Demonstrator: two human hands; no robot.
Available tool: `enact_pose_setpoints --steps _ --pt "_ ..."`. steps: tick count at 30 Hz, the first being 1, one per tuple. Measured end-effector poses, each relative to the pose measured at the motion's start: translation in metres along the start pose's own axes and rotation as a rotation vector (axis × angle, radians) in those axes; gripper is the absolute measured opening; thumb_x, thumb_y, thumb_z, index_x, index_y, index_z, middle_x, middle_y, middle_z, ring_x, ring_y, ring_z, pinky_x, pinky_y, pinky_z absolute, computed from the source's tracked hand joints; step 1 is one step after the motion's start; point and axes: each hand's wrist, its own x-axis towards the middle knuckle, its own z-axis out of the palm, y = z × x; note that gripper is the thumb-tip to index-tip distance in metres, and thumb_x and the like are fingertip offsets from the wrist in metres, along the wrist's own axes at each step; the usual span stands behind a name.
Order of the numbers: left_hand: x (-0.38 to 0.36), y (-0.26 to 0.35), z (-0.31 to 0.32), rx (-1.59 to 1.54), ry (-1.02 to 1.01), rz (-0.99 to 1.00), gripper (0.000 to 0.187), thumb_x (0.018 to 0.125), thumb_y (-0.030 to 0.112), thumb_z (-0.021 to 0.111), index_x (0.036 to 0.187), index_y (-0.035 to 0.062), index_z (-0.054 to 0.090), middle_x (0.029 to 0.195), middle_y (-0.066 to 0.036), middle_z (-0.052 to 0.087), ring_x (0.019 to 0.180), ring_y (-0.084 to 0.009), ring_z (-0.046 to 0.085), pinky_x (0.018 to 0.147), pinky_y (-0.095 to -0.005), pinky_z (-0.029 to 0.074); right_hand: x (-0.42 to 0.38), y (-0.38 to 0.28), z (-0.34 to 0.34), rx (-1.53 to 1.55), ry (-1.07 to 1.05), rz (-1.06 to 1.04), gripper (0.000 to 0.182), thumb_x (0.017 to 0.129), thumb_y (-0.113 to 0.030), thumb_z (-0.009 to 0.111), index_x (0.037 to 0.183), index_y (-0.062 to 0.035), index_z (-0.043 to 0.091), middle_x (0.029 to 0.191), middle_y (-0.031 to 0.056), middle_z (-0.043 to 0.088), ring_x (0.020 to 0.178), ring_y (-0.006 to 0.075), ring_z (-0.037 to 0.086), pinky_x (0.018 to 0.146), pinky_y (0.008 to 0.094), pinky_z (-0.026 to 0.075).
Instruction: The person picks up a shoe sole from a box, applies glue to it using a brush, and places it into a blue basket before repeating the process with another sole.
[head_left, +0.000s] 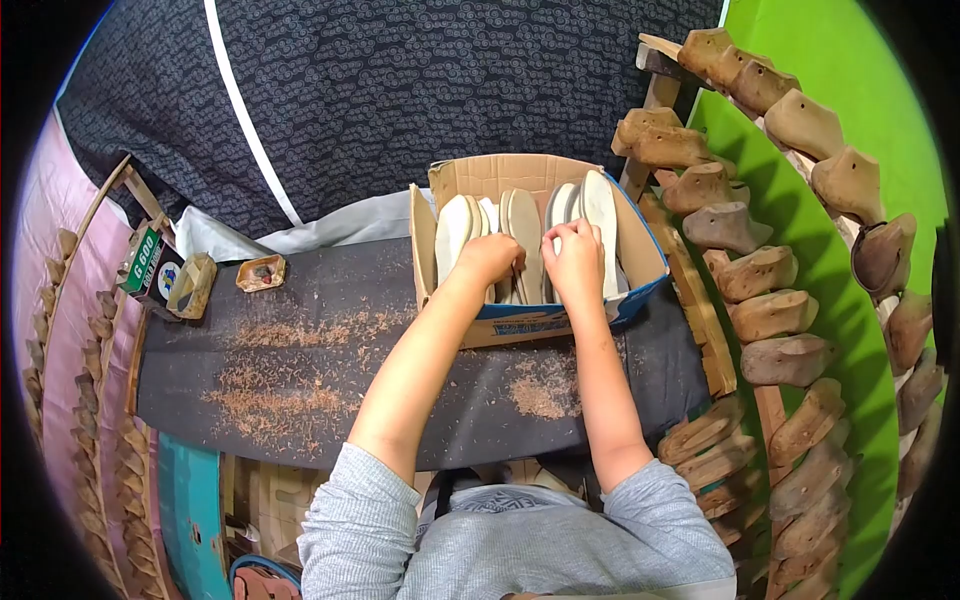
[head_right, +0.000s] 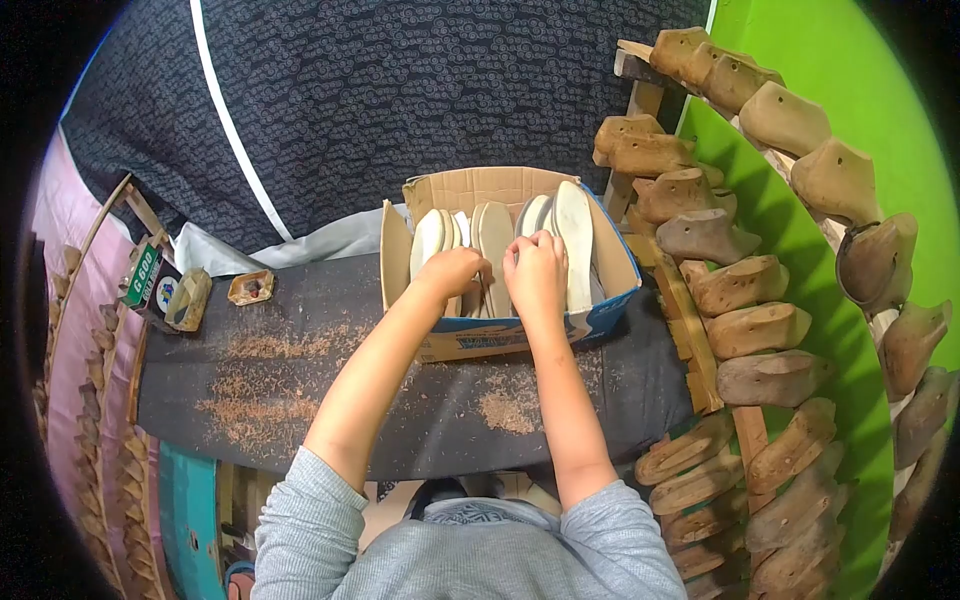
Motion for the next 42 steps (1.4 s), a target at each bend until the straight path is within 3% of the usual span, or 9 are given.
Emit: enact_pose_setpoints --steps 5,14,17,25,29,31,34,38,42 --pt "0.000 -0.003 0.002 -0.070 -0.065 -0.075 0.017 0.070 0.009 0.067 0.086 0.0163 0.067 0.086 -0.005 0.067 0.085 -0.0234 0.064 0.074 -0.0352 0.051 0.000 -0.001 -0.001 0.003 -0.017 0.002 0.007 0.073 -0.013 0.064 0.076 -0.0062 0.064 0.088 0.0091 0.056 0.092 0.0272 0.051 0.083 0.0388 0.042" --pt "-0.001 -0.014 0.008 -0.279 -0.096 0.029 0.030 0.067 0.003 0.065 0.096 0.0119 0.065 0.091 -0.010 0.067 0.088 -0.0257 0.063 0.079 -0.0354 0.049 0.000 -0.001 -0.003 0.005 -0.043 -0.008 0.008 0.074 -0.014 0.063 0.076 -0.0062 0.064 0.087 0.0094 0.056 0.092 0.0274 0.051 0.083 0.0393 0.042" --pt "-0.003 -0.007 0.000 -0.248 -0.028 0.109 0.030 0.067 0.007 0.067 0.095 0.0172 0.065 0.091 -0.007 0.067 0.088 -0.0262 0.062 0.078 -0.0354 0.049 -0.001 -0.001 -0.001 0.019 -0.006 -0.020 0.008 0.073 -0.013 0.062 0.075 -0.0059 0.064 0.087 0.0096 0.056 0.092 0.0278 0.051 0.082 0.0397 0.042" --pt "-0.002 0.004 -0.008 -0.083 -0.244 -0.042 0.050 0.065 0.003 0.065 0.109 0.0271 0.061 0.097 -0.009 0.065 0.089 -0.0275 0.062 0.077 -0.0371 0.049 0.000 0.001 -0.001 0.023 -0.005 -0.034 0.007 0.072 -0.013 0.063 0.075 -0.0061 0.065 0.087 0.0103 0.056 0.090 0.0287 0.052 0.081 0.0391 0.043" --pt "-0.001 -0.002 0.001 -0.107 -0.148 0.045 0.057 0.065 0.003 0.063 0.114 0.0311 0.059 0.097 -0.008 0.065 0.090 -0.0269 0.062 0.079 -0.0365 0.049 0.000 0.002 0.001 0.013 0.007 -0.042 0.007 0.071 -0.013 0.065 0.075 -0.0067 0.065 0.085 0.0106 0.057 0.089 0.0293 0.052 0.079 0.0387 0.045" --pt "-0.001 0.004 -0.006 -0.045 -0.247 -0.007 0.059 0.066 0.003 0.062 0.116 0.0329 0.058 0.097 -0.008 0.065 0.090 -0.0263 0.062 0.080 -0.0359 0.049 -0.001 0.002 0.000 0.022 -0.015 -0.031 0.007 0.073 -0.013 0.063 0.075 -0.0066 0.065 0.086 0.0102 0.057 0.090 0.0287 0.052 0.080 0.0393 0.044" --pt "-0.001 0.001 -0.003 -0.124 -0.212 -0.010 0.052 0.062 0.002 0.065 0.109 0.0254 0.064 0.090 -0.013 0.066 0.086 -0.0294 0.061 0.079 -0.0387 0.048 0.000 0.001 -0.002 0.028 -0.036 -0.022 0.008 0.074 -0.014 0.062 0.075 -0.0066 0.064 0.088 0.0099 0.056 0.091 0.0280 0.051 0.081 0.0399 0.043" --pt "-0.004 0.005 -0.006 -0.089 -0.173 -0.014 0.050 0.065 0.003 0.062 0.108 0.0301 0.063 0.093 -0.008 0.066 0.088 -0.0254 0.063 0.078 -0.0345 0.050 0.000 0.003 0.000 0.020 -0.015 -0.039 0.008 0.073 -0.014 0.062 0.074 -0.0070 0.064 0.087 0.0101 0.057 0.090 0.0281 0.052 0.080 0.0400 0.043" --pt "-0.005 0.006 -0.005 0.019 0.139 -0.061 0.032 0.069 0.005 0.060 0.095 0.0214 0.065 0.086 -0.006 0.066 0.081 -0.0241 0.064 0.074 -0.0365 0.049 -0.001 0.001 -0.002 0.021 -0.015 -0.039 0.008 0.073 -0.014 0.062 0.074 -0.0068 0.064 0.087 0.0102 0.057 0.090 0.0282 0.052 0.080 0.0401 0.043"
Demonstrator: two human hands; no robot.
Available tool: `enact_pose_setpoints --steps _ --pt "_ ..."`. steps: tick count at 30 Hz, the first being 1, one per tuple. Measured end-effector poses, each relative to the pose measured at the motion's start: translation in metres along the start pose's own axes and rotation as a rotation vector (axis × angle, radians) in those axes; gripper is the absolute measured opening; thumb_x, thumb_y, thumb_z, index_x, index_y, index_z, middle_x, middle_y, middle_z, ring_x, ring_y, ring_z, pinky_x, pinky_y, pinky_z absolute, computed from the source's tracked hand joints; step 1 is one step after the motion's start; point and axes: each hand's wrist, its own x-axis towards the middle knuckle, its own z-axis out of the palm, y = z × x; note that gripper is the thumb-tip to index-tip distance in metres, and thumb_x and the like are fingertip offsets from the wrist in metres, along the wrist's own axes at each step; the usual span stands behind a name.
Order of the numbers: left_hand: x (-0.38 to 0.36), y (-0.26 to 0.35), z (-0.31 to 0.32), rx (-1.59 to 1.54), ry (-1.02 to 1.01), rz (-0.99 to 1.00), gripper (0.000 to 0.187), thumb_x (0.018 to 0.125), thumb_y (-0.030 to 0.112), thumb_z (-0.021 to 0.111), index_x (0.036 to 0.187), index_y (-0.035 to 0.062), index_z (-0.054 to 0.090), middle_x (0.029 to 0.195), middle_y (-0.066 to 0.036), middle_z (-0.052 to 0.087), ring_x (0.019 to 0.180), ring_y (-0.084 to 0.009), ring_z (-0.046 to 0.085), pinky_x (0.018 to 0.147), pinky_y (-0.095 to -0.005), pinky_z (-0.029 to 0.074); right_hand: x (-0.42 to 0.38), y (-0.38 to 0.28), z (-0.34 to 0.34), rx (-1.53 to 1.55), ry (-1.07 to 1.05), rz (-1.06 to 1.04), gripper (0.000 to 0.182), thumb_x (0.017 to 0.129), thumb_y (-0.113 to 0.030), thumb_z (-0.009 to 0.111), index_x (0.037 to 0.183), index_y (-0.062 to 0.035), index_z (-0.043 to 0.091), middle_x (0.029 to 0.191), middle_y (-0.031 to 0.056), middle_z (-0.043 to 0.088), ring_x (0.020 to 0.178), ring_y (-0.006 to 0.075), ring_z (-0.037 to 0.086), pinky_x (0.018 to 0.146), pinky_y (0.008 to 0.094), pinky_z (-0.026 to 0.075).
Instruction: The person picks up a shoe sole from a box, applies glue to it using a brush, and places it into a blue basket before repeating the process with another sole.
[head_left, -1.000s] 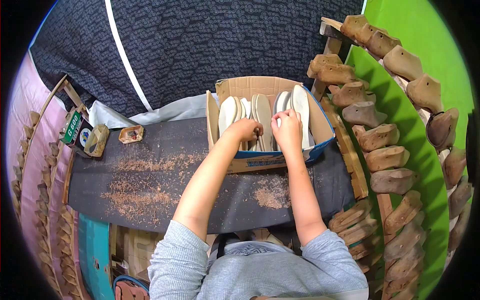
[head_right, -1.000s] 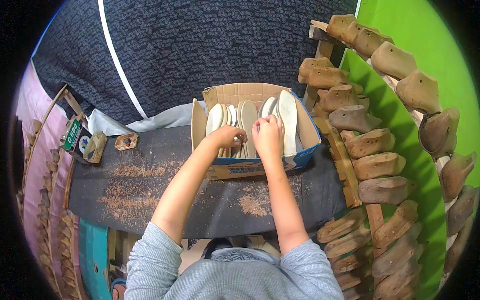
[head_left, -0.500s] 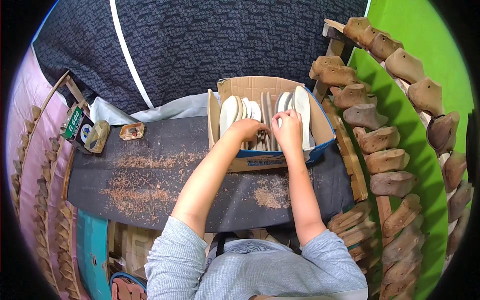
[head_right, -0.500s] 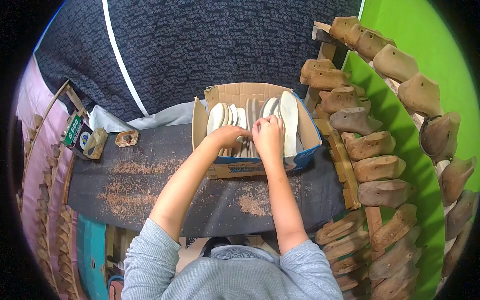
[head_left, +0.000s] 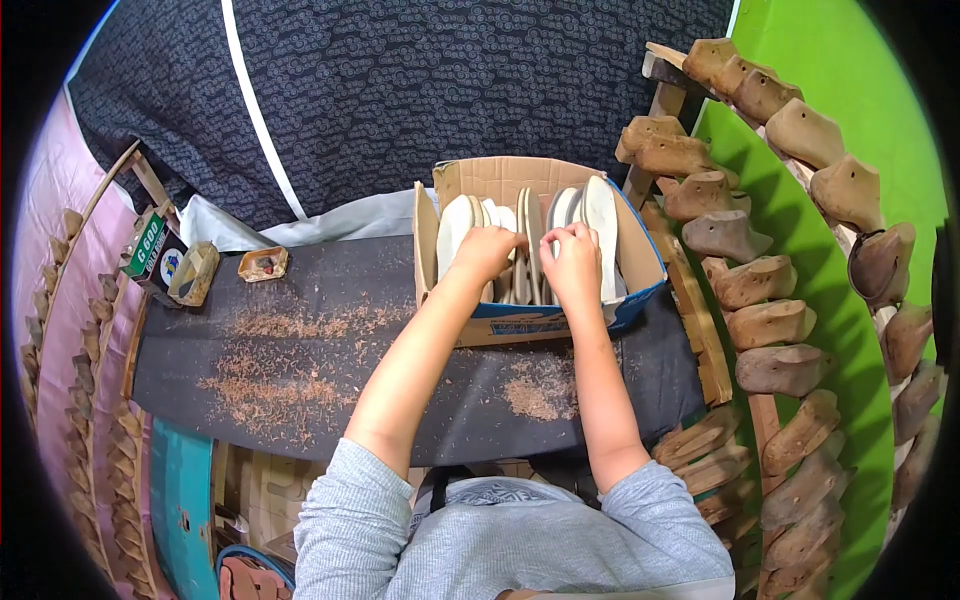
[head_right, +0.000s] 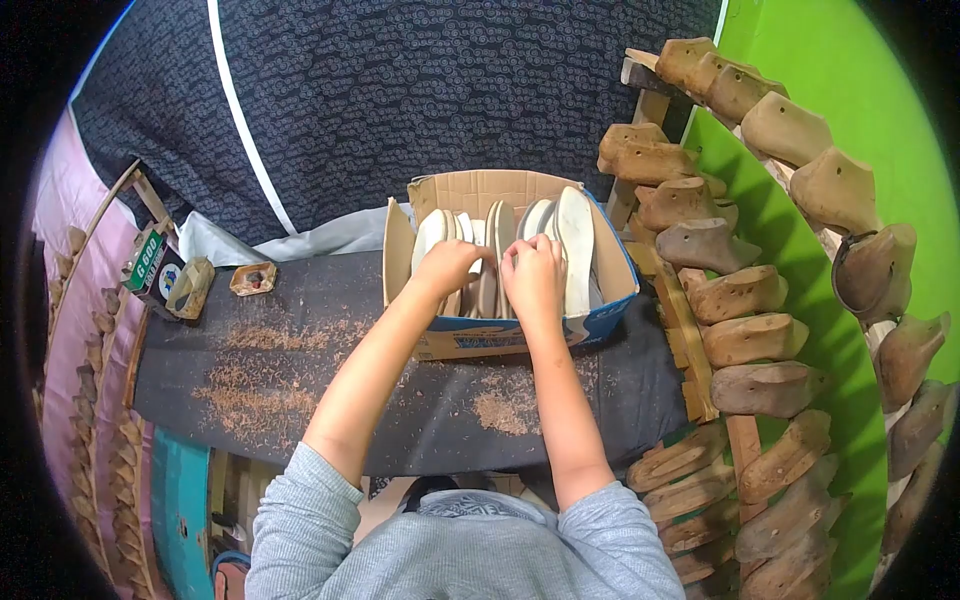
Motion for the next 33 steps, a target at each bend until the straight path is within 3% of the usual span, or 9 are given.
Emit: enact_pose_setpoints --steps 5,12,14,19,23,25,28,29,33 --pt "-0.008 0.011 -0.007 -0.024 0.387 -0.042 0.012 0.077 0.008 0.053 0.084 0.0139 0.060 0.077 -0.007 0.063 0.075 -0.0242 0.063 0.068 -0.0377 0.042 0.000 0.001 0.002 0.018 0.019 -0.022 0.010 0.075 -0.016 0.062 0.075 -0.0061 0.065 0.084 0.0106 0.057 0.088 0.0284 0.052 0.080 0.0394 0.043" --pt "-0.019 0.023 -0.020 -0.095 0.726 0.016 0.019 0.070 0.005 0.063 0.087 0.0091 0.058 0.078 -0.010 0.061 0.079 -0.0292 0.060 0.066 -0.0402 0.045 0.006 0.002 0.005 0.296 -0.008 -0.023 0.024 0.085 -0.025 0.058 0.090 -0.0026 0.065 0.084 0.0141 0.062 0.083 0.0306 0.057 0.077 0.0378 0.045" --pt "-0.021 0.021 -0.023 -0.101 0.719 -0.003 0.021 0.071 0.004 0.061 0.091 0.0097 0.058 0.081 -0.010 0.061 0.082 -0.0285 0.059 0.070 -0.0396 0.045 0.007 0.004 0.003 0.766 -0.269 0.250 0.033 0.088 -0.031 0.056 0.101 -0.0013 0.063 0.092 0.0164 0.064 0.088 0.0275 0.060 0.078 0.0335 0.046" --pt "-0.024 0.020 -0.026 -0.011 0.766 -0.013 0.020 0.075 0.010 0.054 0.094 0.0122 0.060 0.084 -0.006 0.061 0.086 -0.0222 0.058 0.071 -0.0357 0.043 0.004 0.002 -0.010 0.911 -0.518 0.142 0.066 0.083 -0.040 0.060 0.130 0.0020 0.040 0.118 0.0163 0.052 0.092 0.0168 0.057 0.078 0.0279 0.046" --pt "-0.022 0.020 -0.027 -0.047 0.841 0.077 0.029 0.074 0.010 0.055 0.103 0.0128 0.061 0.088 -0.004 0.063 0.084 -0.0213 0.058 0.074 -0.0350 0.042 0.004 -0.003 -0.014 1.074 -0.647 0.286 0.065 0.082 -0.035 0.062 0.130 0.0012 0.038 0.113 0.0136 0.054 0.092 0.0150 0.056 0.077 0.0267 0.045" --pt "-0.022 0.023 -0.030 -0.067 0.805 0.113 0.033 0.073 0.010 0.056 0.106 0.0139 0.060 0.087 -0.004 0.064 0.083 -0.0211 0.058 0.074 -0.0350 0.042 0.002 -0.024 -0.029 1.181 -0.512 0.426 0.058 0.082 -0.030 0.062 0.126 0.0011 0.040 0.109 0.0092 0.055 0.088 0.0118 0.054 0.075 0.0251 0.045" --pt "-0.022 0.026 -0.030 -0.089 0.720 0.138 0.051 0.071 0.007 0.064 0.119 0.0229 0.056 0.081 -0.001 0.064 0.084 -0.0203 0.058 0.073 -0.0346 0.043 0.005 -0.015 -0.005 1.266 -0.490 0.319 0.049 0.084 -0.024 0.059 0.121 0.0007 0.041 0.108 0.0072 0.055 0.086 0.0111 0.055 0.072 0.0249 0.045" --pt "-0.021 0.027 -0.029 -0.126 0.715 0.135 0.053 0.073 0.009 0.062 0.123 0.0249 0.053 0.081 -0.001 0.064 0.083 -0.0201 0.058 0.075 -0.0345 0.043 0.001 -0.012 -0.001 1.330 -0.441 0.457 0.029 0.088 -0.016 0.052 0.114 -0.0037 0.051 0.098 0.0019 0.059 0.088 0.0117 0.057 0.068 0.0248 0.043" --pt "-0.024 0.027 -0.032 -0.272 0.677 0.079 0.059 0.076 0.009 0.062 0.130 0.0274 0.046 0.084 0.002 0.067 0.081 -0.0196 0.057 0.078 -0.0343 0.043 0.003 -0.009 0.001 1.377 -0.426 0.518 0.024 0.091 -0.015 0.048 0.112 -0.0050 0.054 0.103 0.0038 0.061 0.087 0.0149 0.060 0.071 0.0271 0.043"
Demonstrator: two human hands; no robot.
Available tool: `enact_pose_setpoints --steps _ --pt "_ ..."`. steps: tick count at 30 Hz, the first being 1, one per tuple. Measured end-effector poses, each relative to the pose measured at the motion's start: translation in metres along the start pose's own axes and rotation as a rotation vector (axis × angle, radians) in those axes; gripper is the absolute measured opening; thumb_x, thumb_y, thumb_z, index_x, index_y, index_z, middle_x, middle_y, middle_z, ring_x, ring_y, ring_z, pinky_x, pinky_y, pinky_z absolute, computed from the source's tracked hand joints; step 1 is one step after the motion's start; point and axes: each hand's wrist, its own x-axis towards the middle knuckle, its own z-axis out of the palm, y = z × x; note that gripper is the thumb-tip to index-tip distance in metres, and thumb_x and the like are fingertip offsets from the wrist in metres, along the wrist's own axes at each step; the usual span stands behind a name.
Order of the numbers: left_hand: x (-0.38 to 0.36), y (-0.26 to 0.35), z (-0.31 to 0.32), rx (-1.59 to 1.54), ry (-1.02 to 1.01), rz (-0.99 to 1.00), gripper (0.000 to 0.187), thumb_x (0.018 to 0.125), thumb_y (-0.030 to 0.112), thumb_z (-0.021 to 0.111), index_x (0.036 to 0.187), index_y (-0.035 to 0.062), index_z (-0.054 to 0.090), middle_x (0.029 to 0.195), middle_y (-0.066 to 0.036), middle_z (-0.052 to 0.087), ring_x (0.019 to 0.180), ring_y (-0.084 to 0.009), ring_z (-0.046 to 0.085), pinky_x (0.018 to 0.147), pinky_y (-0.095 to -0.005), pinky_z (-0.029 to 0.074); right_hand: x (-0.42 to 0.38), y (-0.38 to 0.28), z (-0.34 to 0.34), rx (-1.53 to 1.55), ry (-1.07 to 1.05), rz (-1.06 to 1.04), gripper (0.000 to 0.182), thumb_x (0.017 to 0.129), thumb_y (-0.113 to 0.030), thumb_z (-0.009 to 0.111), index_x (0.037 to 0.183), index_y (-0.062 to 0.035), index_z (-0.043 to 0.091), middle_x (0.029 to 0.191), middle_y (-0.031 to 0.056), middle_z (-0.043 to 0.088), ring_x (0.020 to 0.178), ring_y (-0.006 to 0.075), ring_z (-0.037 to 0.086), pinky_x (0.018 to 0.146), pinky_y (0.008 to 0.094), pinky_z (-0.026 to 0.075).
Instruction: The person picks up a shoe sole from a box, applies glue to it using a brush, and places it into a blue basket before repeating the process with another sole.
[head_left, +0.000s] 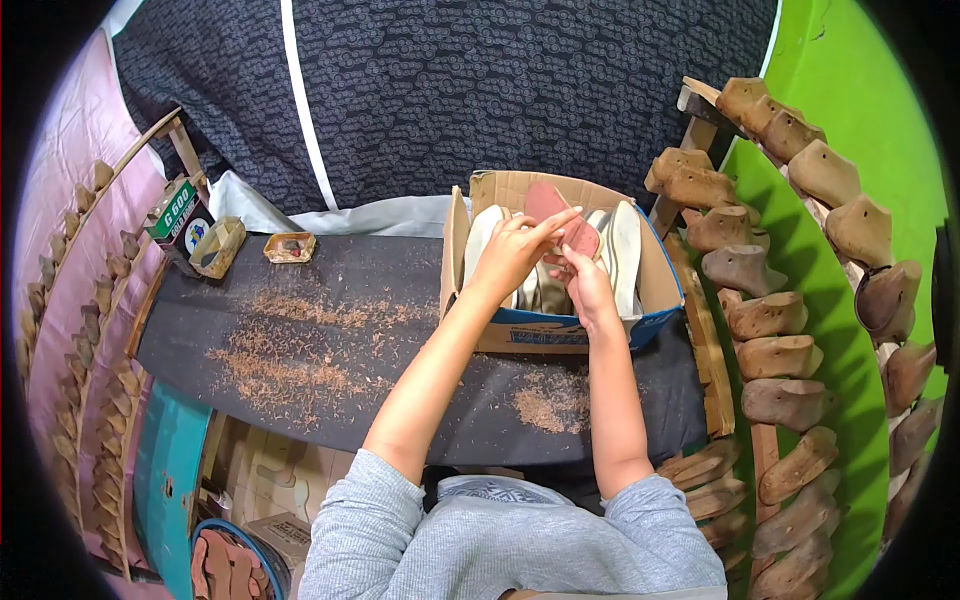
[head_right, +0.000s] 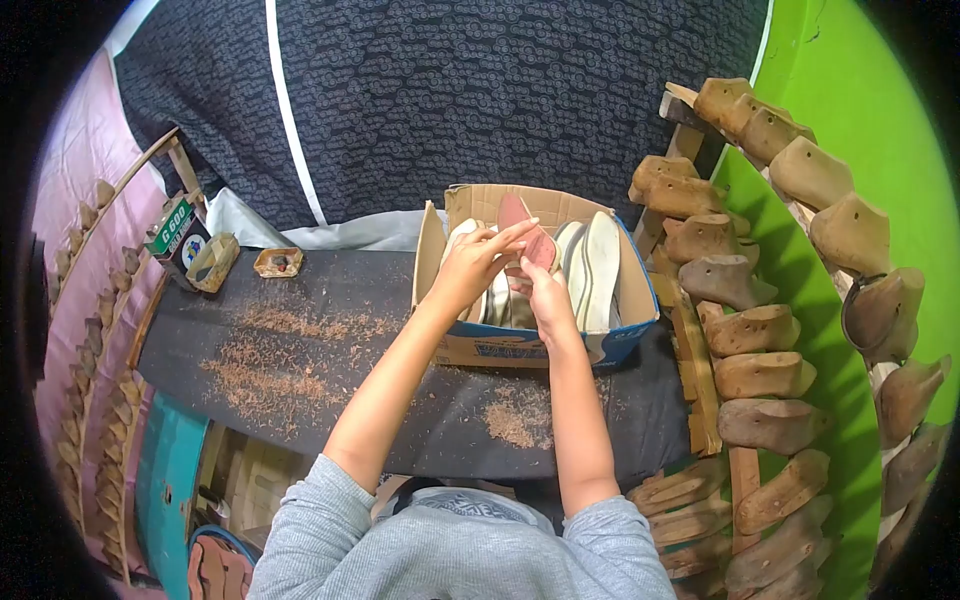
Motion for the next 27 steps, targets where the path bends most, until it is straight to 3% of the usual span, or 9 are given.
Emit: enact_pose_setpoints --steps 5,8,11,13,15,19,20,25,27 --pt "-0.002 -0.001 -0.011 -0.055 0.133 -0.033 0.060 0.075 0.008 0.066 0.130 0.0234 0.045 0.087 -0.001 0.068 0.080 -0.0206 0.057 0.078 -0.0340 0.044 -0.010 -0.011 0.013 0.021 -0.050 -0.081 0.030 0.093 -0.021 0.045 0.117 -0.0035 0.051 0.108 0.0039 0.059 0.093 0.0158 0.058 0.073 0.0279 0.042" --pt "-0.007 0.007 -0.027 -0.144 0.316 -0.168 0.057 0.075 0.011 0.069 0.127 0.0198 0.047 0.081 -0.004 0.068 0.072 -0.0190 0.063 0.071 -0.0305 0.047 -0.018 -0.018 0.027 0.070 -0.069 -0.179 0.034 0.093 -0.021 0.044 0.121 -0.0020 0.048 0.111 0.0059 0.057 0.095 0.0166 0.057 0.074 0.0290 0.042" --pt "-0.020 0.012 -0.048 -0.184 0.321 -0.330 0.059 0.073 0.006 0.069 0.126 0.0183 0.047 0.076 -0.005 0.065 0.073 -0.0179 0.063 0.069 -0.0307 0.048 -0.021 -0.015 0.039 0.058 -0.129 -0.239 0.034 0.093 -0.020 0.044 0.121 -0.0016 0.048 0.111 0.0066 0.057 0.096 0.0168 0.056 0.074 0.0295 0.043" --pt "-0.030 0.011 -0.061 -0.166 0.388 -0.322 0.054 0.074 0.007 0.069 0.123 0.0161 0.049 0.076 -0.005 0.065 0.070 -0.0149 0.063 0.064 -0.0274 0.048 -0.027 -0.014 0.055 0.055 -0.126 -0.249 0.033 0.093 -0.019 0.044 0.121 -0.0015 0.048 0.110 0.0075 0.057 0.096 0.0175 0.056 0.074 0.0299 0.043" --pt "-0.043 0.007 -0.078 -0.204 0.408 -0.447 0.048 0.075 0.006 0.068 0.119 0.0142 0.051 0.076 -0.004 0.065 0.068 -0.0118 0.062 0.062 -0.0244 0.046 -0.032 -0.013 0.072 0.095 -0.176 -0.296 0.034 0.092 -0.019 0.044 0.121 -0.0014 0.048 0.110 0.0084 0.057 0.096 0.0185 0.056 0.074 0.0300 0.043" --pt "-0.073 -0.009 -0.113 -0.165 0.495 -0.485 0.024 0.074 0.007 0.069 0.096 0.0077 0.062 0.075 -0.005 0.065 0.064 -0.0094 0.058 0.058 -0.0229 0.044 -0.044 -0.003 0.113 0.140 -0.274 -0.308 0.035 0.092 -0.017 0.044 0.123 -0.0008 0.045 0.110 0.0097 0.057 0.096 0.0196 0.055 0.075 0.0299 0.043" --pt "-0.082 -0.011 -0.122 -0.184 0.506 -0.570 0.013 0.073 0.007 0.070 0.084 0.0044 0.064 0.074 -0.005 0.064 0.062 -0.0100 0.057 0.057 -0.0237 0.044 -0.048 0.000 0.126 0.145 -0.290 -0.318 0.034 0.091 -0.016 0.043 0.121 0.0002 0.047 0.109 0.0104 0.057 0.096 0.0200 0.056 0.076 0.0303 0.044" --pt "-0.134 -0.034 -0.175 -0.082 0.413 -0.578 0.010 0.073 0.009 0.071 0.079 0.0034 0.065 0.075 -0.004 0.065 0.061 -0.0110 0.057 0.057 -0.0246 0.045 -0.056 0.042 0.172 0.066 -0.350 -0.272 0.035 0.091 -0.017 0.045 0.120 0.0017 0.047 0.107 0.0112 0.058 0.098 0.0209 0.056 0.076 0.0304 0.044" --pt "-0.157 -0.048 -0.191 -0.099 0.390 -0.677 0.010 0.073 0.009 0.071 0.081 0.0053 0.067 0.075 -0.005 0.065 0.062 -0.0109 0.057 0.058 -0.0245 0.046 -0.061 0.057 0.191 0.054 -0.372 -0.240 0.035 0.091 -0.017 0.045 0.120 0.0019 0.048 0.107 0.0113 0.059 0.097 0.0208 0.057 0.076 0.0304 0.045"
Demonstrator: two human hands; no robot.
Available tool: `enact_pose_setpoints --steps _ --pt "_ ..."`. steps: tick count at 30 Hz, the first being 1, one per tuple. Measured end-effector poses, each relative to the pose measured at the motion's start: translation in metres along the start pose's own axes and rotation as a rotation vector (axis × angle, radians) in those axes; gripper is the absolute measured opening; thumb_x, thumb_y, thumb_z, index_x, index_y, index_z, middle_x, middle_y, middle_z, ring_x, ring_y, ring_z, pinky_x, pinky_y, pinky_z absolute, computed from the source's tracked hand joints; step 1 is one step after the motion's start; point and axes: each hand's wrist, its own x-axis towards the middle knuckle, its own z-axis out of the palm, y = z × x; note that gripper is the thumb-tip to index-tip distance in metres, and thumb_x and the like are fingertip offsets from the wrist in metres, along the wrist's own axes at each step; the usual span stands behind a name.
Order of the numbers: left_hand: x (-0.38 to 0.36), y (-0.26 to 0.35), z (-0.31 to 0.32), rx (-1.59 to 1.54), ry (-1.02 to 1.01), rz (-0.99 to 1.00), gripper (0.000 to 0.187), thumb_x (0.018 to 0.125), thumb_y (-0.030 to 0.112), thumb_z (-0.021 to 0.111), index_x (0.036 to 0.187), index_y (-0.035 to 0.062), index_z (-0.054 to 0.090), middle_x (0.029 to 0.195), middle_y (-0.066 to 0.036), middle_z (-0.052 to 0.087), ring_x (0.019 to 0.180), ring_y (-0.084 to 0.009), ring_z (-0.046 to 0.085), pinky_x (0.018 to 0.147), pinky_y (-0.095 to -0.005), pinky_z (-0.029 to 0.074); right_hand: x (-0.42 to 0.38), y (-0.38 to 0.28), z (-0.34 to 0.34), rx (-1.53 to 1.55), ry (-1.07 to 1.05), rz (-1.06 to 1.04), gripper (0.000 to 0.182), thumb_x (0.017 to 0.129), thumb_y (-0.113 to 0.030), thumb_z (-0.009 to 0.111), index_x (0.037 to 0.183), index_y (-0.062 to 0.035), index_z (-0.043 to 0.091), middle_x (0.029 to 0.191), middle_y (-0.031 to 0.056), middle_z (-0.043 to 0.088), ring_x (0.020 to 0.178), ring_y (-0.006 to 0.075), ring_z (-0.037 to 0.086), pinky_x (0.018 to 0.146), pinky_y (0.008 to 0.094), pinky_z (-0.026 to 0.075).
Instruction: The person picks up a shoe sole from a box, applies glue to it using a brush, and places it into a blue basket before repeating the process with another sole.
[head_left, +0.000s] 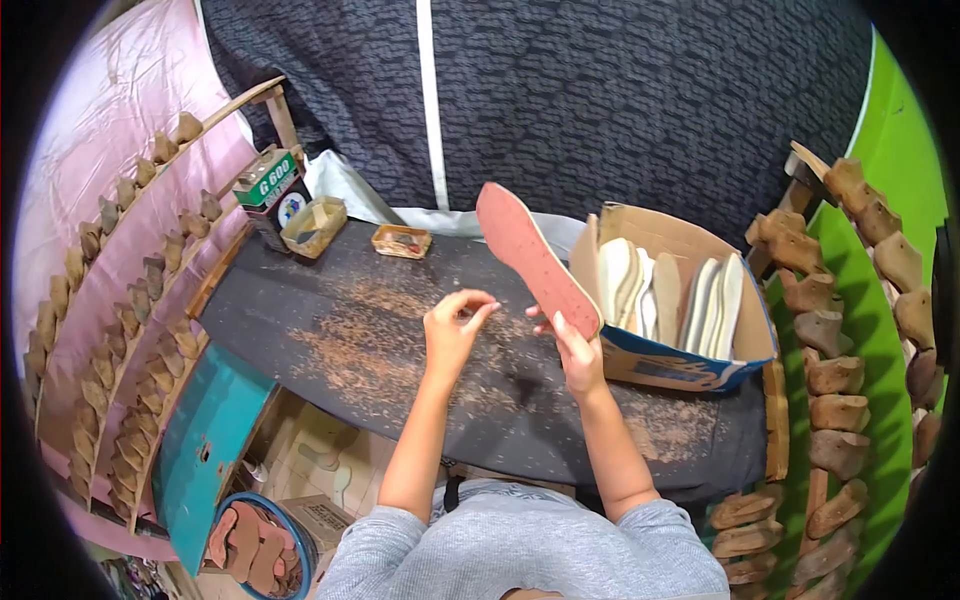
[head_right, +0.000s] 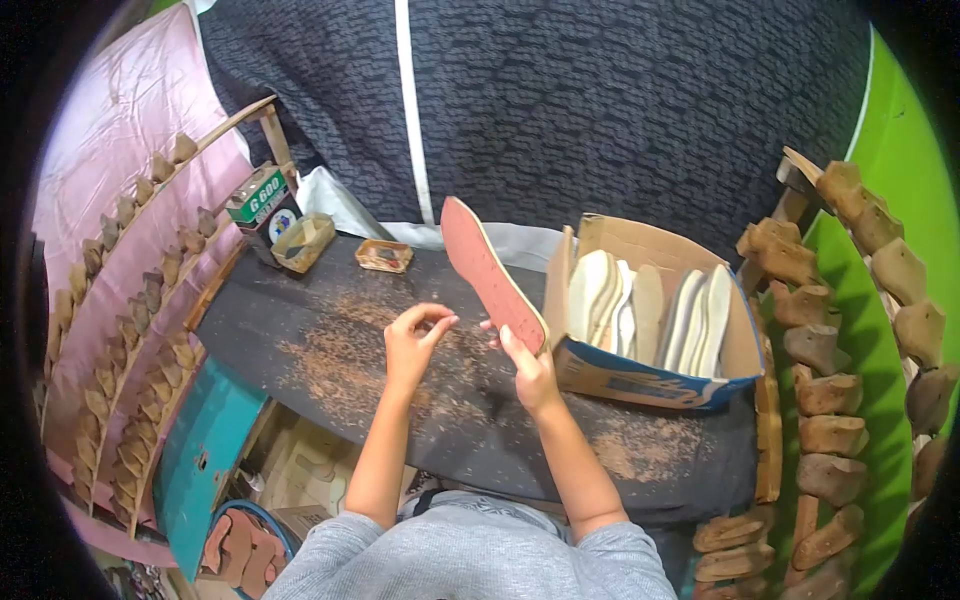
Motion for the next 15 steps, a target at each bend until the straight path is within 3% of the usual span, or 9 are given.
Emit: enact_pose_setpoints --steps 4,5,6,8,9,10,12,13,15 --pt "-0.002 -0.045 -0.036 -0.084 0.016 -0.232 0.020 0.080 0.022 0.068 0.082 0.0022 0.067 0.073 -0.003 0.064 0.064 -0.0102 0.058 0.060 -0.0238 0.047 -0.002 0.037 0.038 0.058 -0.001 0.078 0.037 0.090 -0.018 0.046 0.122 0.0014 0.047 0.108 0.0123 0.059 0.097 0.0208 0.057 0.075 0.0312 0.045" --pt "-0.003 -0.057 -0.045 -0.125 -0.058 -0.220 0.029 0.085 0.028 0.062 0.099 0.0021 0.062 0.081 -0.004 0.064 0.073 -0.0108 0.059 0.064 -0.0249 0.046 -0.003 0.043 0.047 0.107 -0.008 0.116 0.041 0.087 -0.019 0.050 0.124 -0.0013 0.046 0.110 0.0075 0.058 0.097 0.0164 0.056 0.077 0.0289 0.043" --pt "-0.006 -0.063 -0.052 -0.120 -0.064 -0.232 0.029 0.085 0.028 0.062 0.099 0.0021 0.062 0.081 -0.004 0.064 0.073 -0.0108 0.059 0.064 -0.0249 0.046 -0.006 0.051 0.056 0.112 0.000 0.127 0.041 0.087 -0.019 0.050 0.124 -0.0013 0.046 0.110 0.0075 0.058 0.097 0.0164 0.056 0.077 0.0289 0.043" --pt "-0.002 -0.073 -0.063 -0.531 -0.115 -0.382 0.040 0.088 0.029 0.058 0.118 0.0043 0.049 0.090 -0.005 0.061 0.082 -0.0124 0.058 0.069 -0.0274 0.046 -0.004 0.069 0.074 0.192 -0.079 0.142 0.042 0.087 -0.018 0.050 0.126 -0.0015 0.045 0.111 0.0081 0.058 0.097 0.0172 0.056 0.077 0.0290 0.043" --pt "0.002 -0.084 -0.073 -0.701 -0.194 -0.460 0.055 0.088 0.035 0.057 0.129 0.0064 0.033 0.122 -0.015 0.050 0.103 -0.0206 0.054 0.079 -0.0313 0.046 -0.001 0.076 0.082 0.242 -0.126 0.177 0.043 0.086 -0.017 0.051 0.126 -0.0014 0.044 0.110 0.0088 0.058 0.096 0.0175 0.056 0.075 0.0288 0.044" --pt "0.003 -0.093 -0.079 -0.699 -0.194 -0.458 0.055 0.088 0.035 0.057 0.129 0.0064 0.033 0.122 -0.015 0.050 0.103 -0.0206 0.054 0.079 -0.0313 0.046 -0.001 0.085 0.092 0.243 -0.128 0.175 0.043 0.086 -0.017 0.051 0.126 -0.0014 0.044 0.110 0.0088 0.058 0.096 0.0175 0.056 0.075 0.0288 0.044" --pt "0.011 -0.106 -0.090 -1.004 -0.099 -0.593 0.055 0.088 0.032 0.058 0.129 0.0073 0.032 0.115 -0.006 0.050 0.104 -0.0152 0.050 0.083 -0.0330 0.043 0.000 0.102 0.112 0.317 -0.089 0.333 0.044 0.085 -0.016 0.052 0.126 -0.0010 0.044 0.110 0.0095 0.058 0.096 0.0179 0.056 0.074 0.0281 0.045" --pt "0.015 -0.110 -0.098 -1.035 -0.103 -0.572 0.057 0.087 0.031 0.060 0.130 0.0086 0.030 0.123 -0.006 0.044 0.111 -0.0170 0.046 0.089 -0.0349 0.040 0.000 0.110 0.123 0.379 -0.068 0.342 0.045 0.084 -0.014 0.056 0.125 -0.0007 0.045 0.109 0.0087 0.058 0.095 0.0171 0.056 0.073 0.0276 0.045" --pt "0.021 -0.115 -0.111 -1.042 -0.055 -0.570 0.058 0.087 0.030 0.060 0.131 0.0092 0.029 0.122 -0.006 0.045 0.111 -0.0179 0.046 0.090 -0.0356 0.040 0.002 0.124 0.138 0.281 -0.029 0.360 0.046 0.083 -0.012 0.058 0.125 -0.0003 0.045 0.110 0.0081 0.057 0.096 0.0161 0.056 0.076 0.0276 0.045"
